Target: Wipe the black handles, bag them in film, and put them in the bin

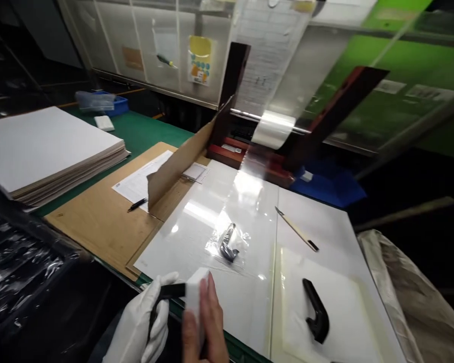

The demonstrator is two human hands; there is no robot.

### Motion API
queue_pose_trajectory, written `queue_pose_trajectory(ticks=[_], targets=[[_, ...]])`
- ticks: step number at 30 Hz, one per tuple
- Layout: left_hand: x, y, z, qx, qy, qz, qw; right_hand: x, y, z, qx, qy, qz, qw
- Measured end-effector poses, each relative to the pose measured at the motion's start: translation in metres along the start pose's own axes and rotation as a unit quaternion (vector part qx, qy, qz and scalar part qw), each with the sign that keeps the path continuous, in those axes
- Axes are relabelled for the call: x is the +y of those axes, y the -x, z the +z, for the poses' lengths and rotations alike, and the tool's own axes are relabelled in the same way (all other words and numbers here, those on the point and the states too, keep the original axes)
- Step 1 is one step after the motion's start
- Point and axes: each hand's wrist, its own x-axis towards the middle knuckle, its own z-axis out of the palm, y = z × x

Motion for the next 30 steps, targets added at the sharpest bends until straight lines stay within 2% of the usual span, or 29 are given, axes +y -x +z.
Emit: queue_pose_trajectory(ticks=[2,5,9,13,16,19,23,27,30], targets=[[-0.010,-0.004,-0.004,-0.027,0.001,-0.030,0.999,0.005,0.000,0.004,0.000,0.028,-0.081,0.996],[-0.017,-0.004,-0.011,-0.056,-0.033,-0.065,0.996,0.014,-0.009,-0.012,-0.025,0.091,-0.168,0.981],[-0.022,0.002,-0.015,-0.067,-0.061,-0.063,0.994,0.019,-0.021,-0.037,-0.065,0.199,-0.367,0.906],[-0.028,0.003,-0.008,-0.061,-0.075,-0.037,0.995,0.018,-0.024,-0.040,-0.037,0.246,-0.368,0.896],[-0.028,0.001,-0.004,-0.065,-0.081,-0.036,0.994,0.018,-0.024,-0.038,-0.052,0.245,-0.395,0.884],[-0.025,-0.002,-0.005,-0.072,-0.085,-0.042,0.993,0.016,-0.026,-0.039,-0.055,0.259,-0.347,0.900],[-0.023,-0.004,-0.007,-0.079,-0.093,-0.053,0.991,0.013,-0.028,-0.043,-0.079,0.226,-0.374,0.896],[-0.028,-0.002,-0.009,-0.080,-0.097,-0.061,0.990,0.013,-0.029,-0.046,-0.081,0.228,-0.312,0.919],[-0.030,-0.001,-0.012,-0.077,-0.103,-0.056,0.990,0.014,-0.028,-0.047,-0.106,0.208,-0.356,0.905]])
